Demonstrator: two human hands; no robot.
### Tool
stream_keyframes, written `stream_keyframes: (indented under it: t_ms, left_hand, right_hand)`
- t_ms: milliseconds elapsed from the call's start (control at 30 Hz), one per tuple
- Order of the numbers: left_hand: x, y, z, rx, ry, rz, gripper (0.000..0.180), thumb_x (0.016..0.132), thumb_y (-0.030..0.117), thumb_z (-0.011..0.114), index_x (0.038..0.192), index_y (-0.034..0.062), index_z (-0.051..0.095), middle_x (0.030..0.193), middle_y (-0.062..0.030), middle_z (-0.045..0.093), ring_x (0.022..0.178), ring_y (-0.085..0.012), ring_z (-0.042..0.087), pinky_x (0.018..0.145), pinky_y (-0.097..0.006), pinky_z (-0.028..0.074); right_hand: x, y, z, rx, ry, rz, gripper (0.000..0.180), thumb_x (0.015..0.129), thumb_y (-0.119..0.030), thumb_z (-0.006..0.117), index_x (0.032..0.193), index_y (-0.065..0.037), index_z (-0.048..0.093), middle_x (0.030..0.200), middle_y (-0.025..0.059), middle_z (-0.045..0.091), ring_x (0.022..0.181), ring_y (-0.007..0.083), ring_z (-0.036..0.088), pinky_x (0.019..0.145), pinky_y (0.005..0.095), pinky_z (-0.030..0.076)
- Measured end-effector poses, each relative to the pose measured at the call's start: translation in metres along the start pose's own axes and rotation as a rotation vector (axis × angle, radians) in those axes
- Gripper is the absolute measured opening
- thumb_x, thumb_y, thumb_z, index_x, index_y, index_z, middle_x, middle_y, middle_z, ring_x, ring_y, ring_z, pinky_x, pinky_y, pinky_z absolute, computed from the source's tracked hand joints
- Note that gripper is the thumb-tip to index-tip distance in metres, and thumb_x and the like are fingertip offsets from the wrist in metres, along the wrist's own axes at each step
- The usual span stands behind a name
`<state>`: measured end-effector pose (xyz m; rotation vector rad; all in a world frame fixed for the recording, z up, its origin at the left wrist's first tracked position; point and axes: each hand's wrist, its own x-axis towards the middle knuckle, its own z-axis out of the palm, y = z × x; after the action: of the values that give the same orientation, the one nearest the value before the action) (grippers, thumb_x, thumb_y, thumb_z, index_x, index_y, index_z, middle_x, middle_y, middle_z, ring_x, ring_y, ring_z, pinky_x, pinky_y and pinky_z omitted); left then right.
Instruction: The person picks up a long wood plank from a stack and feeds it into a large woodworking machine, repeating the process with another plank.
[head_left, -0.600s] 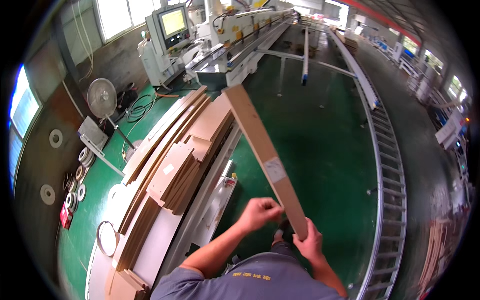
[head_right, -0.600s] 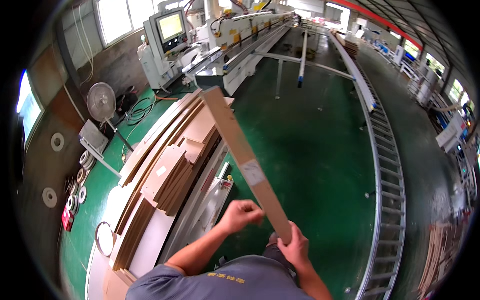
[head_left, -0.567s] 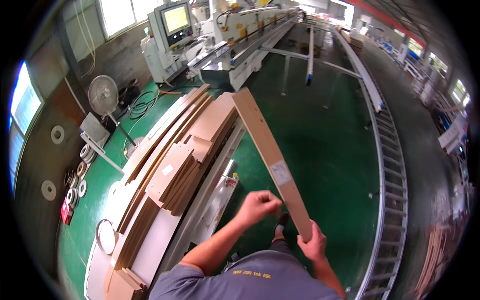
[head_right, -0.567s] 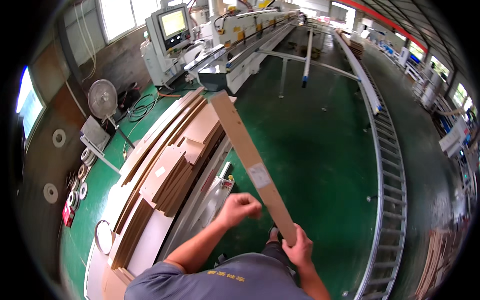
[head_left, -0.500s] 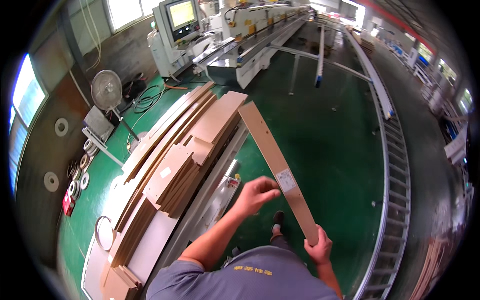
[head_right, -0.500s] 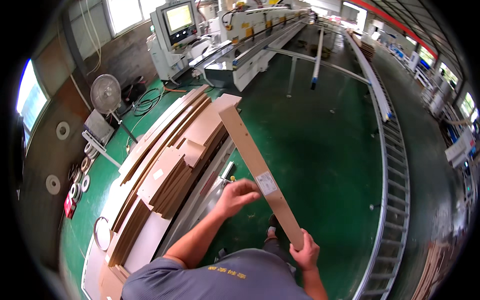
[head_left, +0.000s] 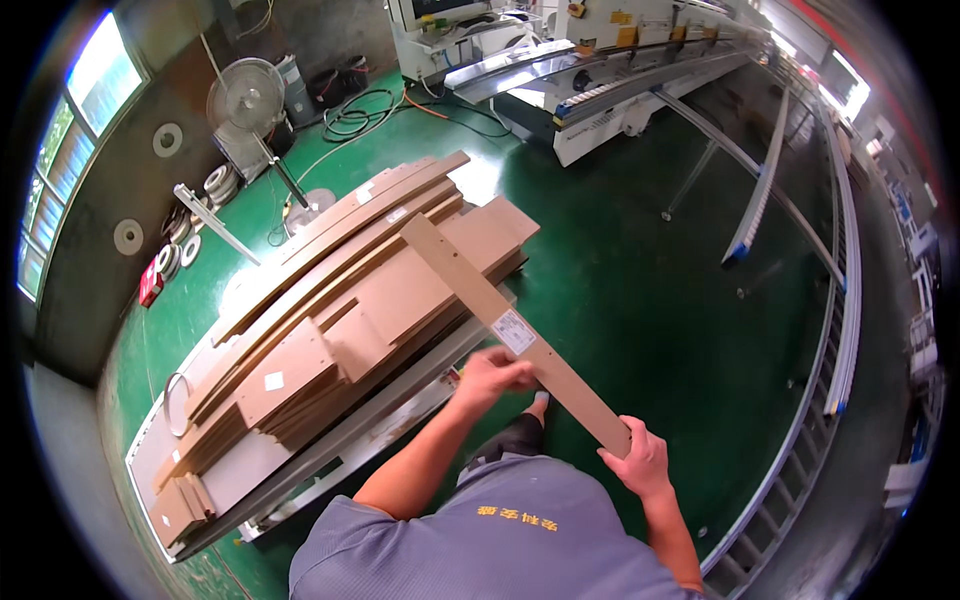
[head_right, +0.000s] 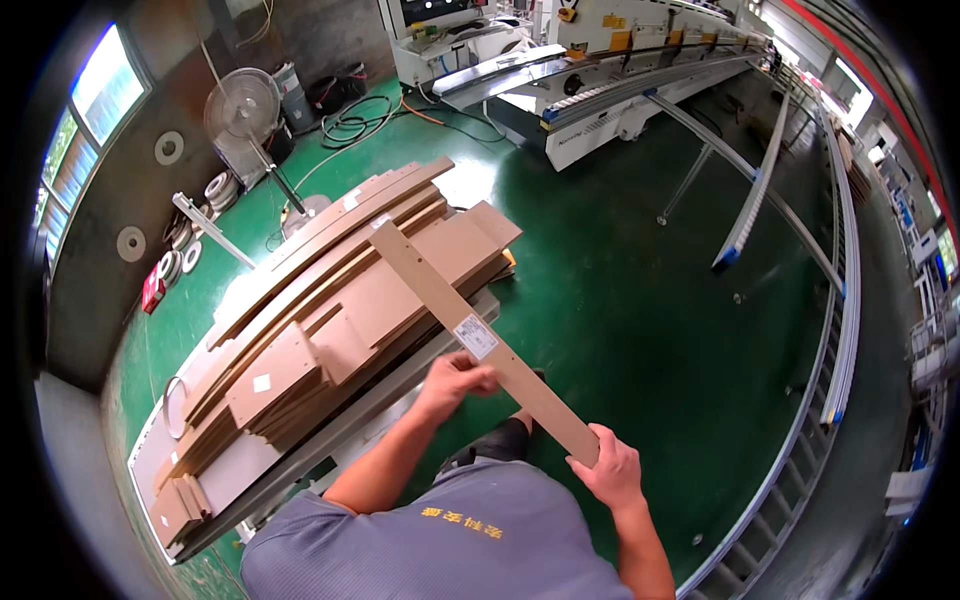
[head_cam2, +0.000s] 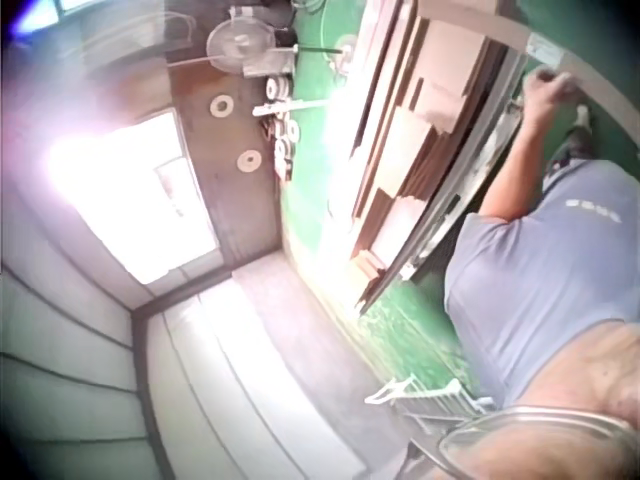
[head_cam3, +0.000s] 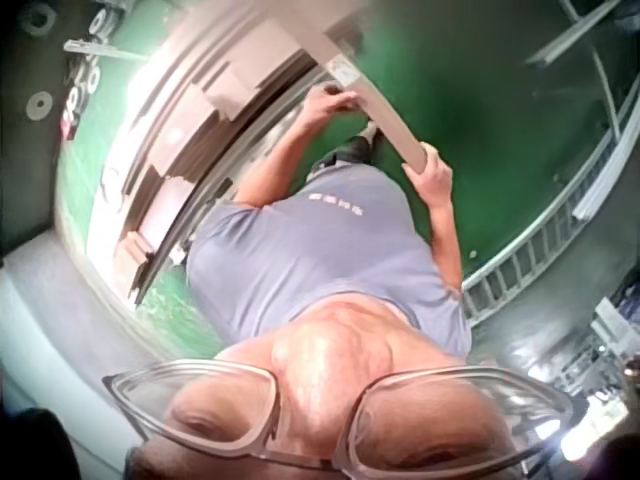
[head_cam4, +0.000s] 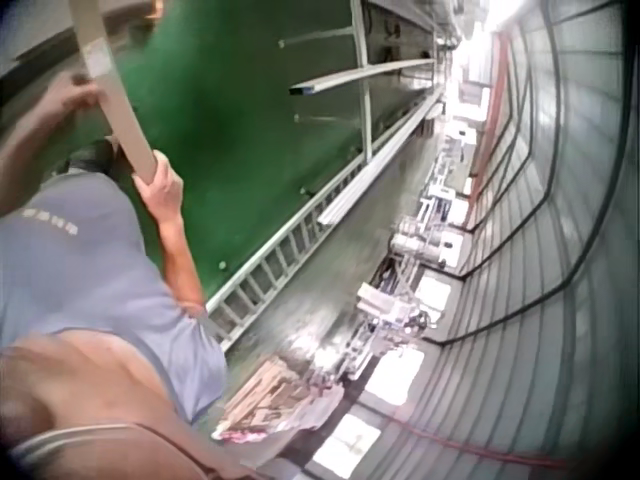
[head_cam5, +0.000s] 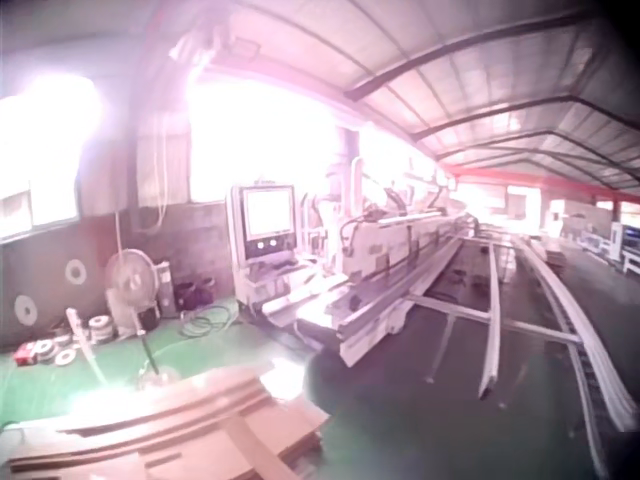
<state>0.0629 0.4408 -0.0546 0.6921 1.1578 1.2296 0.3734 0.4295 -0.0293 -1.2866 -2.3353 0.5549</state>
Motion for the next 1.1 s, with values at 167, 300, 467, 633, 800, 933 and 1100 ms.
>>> stream_keyframes:
  t_ms: [167, 300, 467, 633, 800, 933, 1100]
  left_hand:
    - [0.153, 0.042, -0.014, -0.238, 0.239, 0.141, 0.014, 0.088, 0.013, 0.066, 0.083, 0.0007, 0.062, 0.071, -0.0043, 0.06, 0.062, -0.0117, 0.056, 0.059, -0.025, 0.047]
    - [0.253, 0.098, -0.028, -0.431, 0.285, 0.311, 0.013, 0.089, 0.014, 0.067, 0.089, 0.0017, 0.062, 0.077, -0.0037, 0.06, 0.067, -0.0123, 0.057, 0.062, -0.023, 0.048]
    - [0.345, 0.168, -0.039, -0.508, 0.325, 0.615, 0.027, 0.091, 0.015, 0.065, 0.113, 0.0032, 0.055, 0.086, -0.0044, 0.064, 0.072, -0.0104, 0.06, 0.066, -0.025, 0.05]
    - [0.387, 0.209, -0.046, -0.208, 0.348, 0.772, 0.066, 0.088, 0.016, 0.068, 0.144, 0.0032, 0.035, 0.1, -0.0019, 0.064, 0.086, -0.0091, 0.061, 0.075, -0.025, 0.05]
    - [0.422, 0.238, -0.038, -0.177, 0.447, 0.887, 0.065, 0.09, 0.014, 0.066, 0.145, 0.0035, 0.035, 0.095, -0.0035, 0.064, 0.083, -0.0116, 0.061, 0.072, -0.027, 0.05]
    - [0.45, 0.25, -0.031, -0.157, 0.552, 0.914, 0.063, 0.09, 0.011, 0.061, 0.146, 0.0038, 0.033, 0.113, -0.008, 0.063, 0.103, -0.0161, 0.06, 0.095, -0.032, 0.046]
    - [0.456, 0.223, -0.076, -0.134, 1.022, 0.864, 0.05, 0.094, 0.018, 0.056, 0.141, 0.0049, 0.042, 0.121, -0.0084, 0.058, 0.107, -0.02, 0.058, 0.088, -0.036, 0.05]
  right_hand:
    - [0.131, 0.074, -0.056, -0.09, -0.051, -0.051, 0.062, 0.063, -0.02, 0.084, 0.114, -0.006, 0.052, 0.089, 0.0138, 0.066, 0.076, 0.0338, 0.066, 0.064, 0.0404, 0.053]
    - [0.218, 0.119, -0.117, -0.212, -0.047, -0.137, 0.064, 0.058, -0.015, 0.085, 0.114, -0.006, 0.053, 0.091, 0.0141, 0.066, 0.077, 0.0341, 0.066, 0.065, 0.041, 0.054]
    - [0.329, 0.189, -0.157, -0.241, 0.032, -0.285, 0.066, 0.055, -0.009, 0.084, 0.114, -0.007, 0.053, 0.095, 0.0158, 0.067, 0.081, 0.035, 0.067, 0.068, 0.0411, 0.055]
    - [0.451, 0.256, -0.173, -0.255, 0.083, -0.44, 0.066, 0.053, -0.005, 0.083, 0.113, -0.008, 0.055, 0.096, 0.0142, 0.066, 0.083, 0.0357, 0.065, 0.075, 0.0437, 0.053]
    - [0.599, 0.334, -0.227, -0.253, 0.259, -0.457, 0.069, 0.05, 0.002, 0.079, 0.116, -0.007, 0.058, 0.107, 0.015, 0.063, 0.1, 0.0359, 0.06, 0.092, 0.0445, 0.046]
    - [0.711, 0.381, -0.243, -0.066, 0.245, -0.396, 0.067, 0.058, -0.004, 0.08, 0.121, -0.004, 0.056, 0.115, 0.0128, 0.062, 0.111, 0.0309, 0.058, 0.099, 0.04, 0.043]
    - [0.838, 0.362, -0.208, 0.228, 0.171, -0.25, 0.069, 0.053, -0.004, 0.083, 0.116, -0.005, 0.057, 0.115, 0.0086, 0.059, 0.105, 0.0228, 0.06, 0.094, 0.0339, 0.047]
